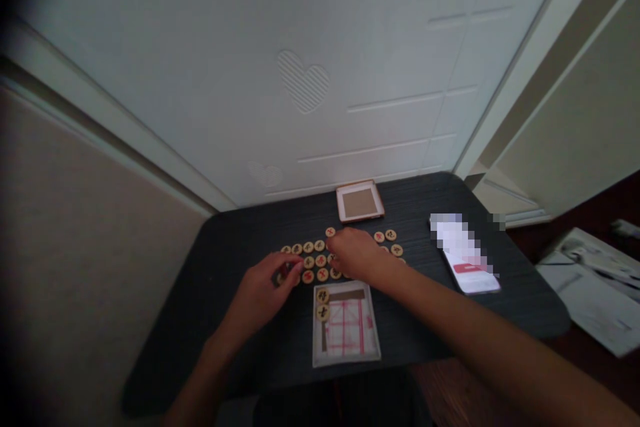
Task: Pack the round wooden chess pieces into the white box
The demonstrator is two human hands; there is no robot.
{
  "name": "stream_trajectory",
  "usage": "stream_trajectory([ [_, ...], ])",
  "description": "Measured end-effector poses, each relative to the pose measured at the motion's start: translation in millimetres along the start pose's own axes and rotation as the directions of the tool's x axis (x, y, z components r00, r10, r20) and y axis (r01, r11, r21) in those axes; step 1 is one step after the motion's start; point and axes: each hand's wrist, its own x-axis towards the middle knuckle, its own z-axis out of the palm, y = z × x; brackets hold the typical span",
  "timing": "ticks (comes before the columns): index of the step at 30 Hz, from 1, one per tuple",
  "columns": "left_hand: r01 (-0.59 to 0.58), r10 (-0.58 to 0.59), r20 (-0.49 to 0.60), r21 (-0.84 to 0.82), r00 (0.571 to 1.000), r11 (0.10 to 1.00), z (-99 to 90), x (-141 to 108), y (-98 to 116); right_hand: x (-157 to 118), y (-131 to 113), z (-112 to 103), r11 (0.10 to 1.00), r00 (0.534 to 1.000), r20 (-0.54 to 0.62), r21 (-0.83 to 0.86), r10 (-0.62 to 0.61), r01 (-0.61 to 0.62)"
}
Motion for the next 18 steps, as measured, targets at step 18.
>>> stream_trajectory([
  [18, 0.279, -0.329, -0.098, -0.336, 0.939, 0.899, 36.8, -77.8, 4.2, -15.7, -21.1, -9.3, 0.982, 0.984, -0.154, 0.18, 0.091, -0.062],
])
